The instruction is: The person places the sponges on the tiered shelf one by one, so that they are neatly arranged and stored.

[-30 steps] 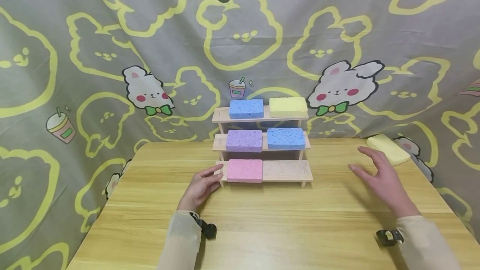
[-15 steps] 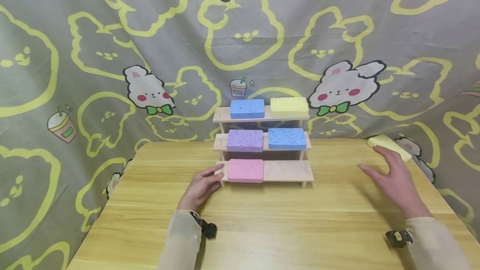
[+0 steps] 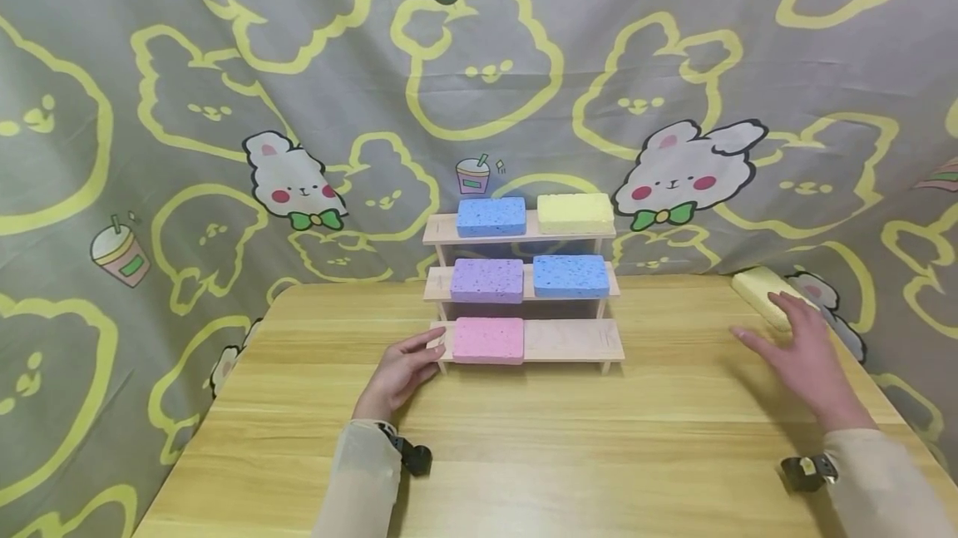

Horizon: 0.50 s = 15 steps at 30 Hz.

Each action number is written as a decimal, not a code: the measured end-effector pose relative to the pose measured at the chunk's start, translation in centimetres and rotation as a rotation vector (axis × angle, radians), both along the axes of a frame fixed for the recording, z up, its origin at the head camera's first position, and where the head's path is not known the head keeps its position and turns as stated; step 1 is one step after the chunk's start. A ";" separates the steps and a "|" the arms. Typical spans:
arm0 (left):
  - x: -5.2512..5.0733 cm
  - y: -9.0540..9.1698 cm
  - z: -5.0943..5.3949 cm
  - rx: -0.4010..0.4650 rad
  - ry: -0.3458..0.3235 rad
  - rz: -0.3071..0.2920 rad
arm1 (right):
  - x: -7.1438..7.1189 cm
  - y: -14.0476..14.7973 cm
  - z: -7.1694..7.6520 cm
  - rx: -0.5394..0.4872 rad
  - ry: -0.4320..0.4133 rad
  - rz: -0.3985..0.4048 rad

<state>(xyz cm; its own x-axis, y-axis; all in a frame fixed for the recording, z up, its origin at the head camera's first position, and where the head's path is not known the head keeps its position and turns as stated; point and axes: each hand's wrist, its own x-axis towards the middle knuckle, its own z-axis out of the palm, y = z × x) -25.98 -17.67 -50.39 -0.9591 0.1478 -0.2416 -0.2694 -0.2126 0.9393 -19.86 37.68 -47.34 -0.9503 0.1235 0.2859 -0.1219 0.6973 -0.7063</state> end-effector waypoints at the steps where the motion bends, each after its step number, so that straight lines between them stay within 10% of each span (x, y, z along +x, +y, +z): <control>1: 0.0 0.0 0.0 0.000 0.001 -0.003 | 0.0 0.2 0.0 -0.005 -0.007 -0.009; 15: 0.0 -0.1 0.0 -0.007 -0.002 -0.016 | -1.3 2.7 0.4 0.036 -0.071 -0.095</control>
<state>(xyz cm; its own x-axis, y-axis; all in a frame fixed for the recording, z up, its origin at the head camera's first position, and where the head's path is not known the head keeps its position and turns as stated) -26.02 -17.82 -50.36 -0.9561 0.1617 -0.2443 -0.2743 -0.2018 0.9402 -21.14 40.42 -46.95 -0.9530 0.2043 0.2237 -0.0046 0.7286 -0.6850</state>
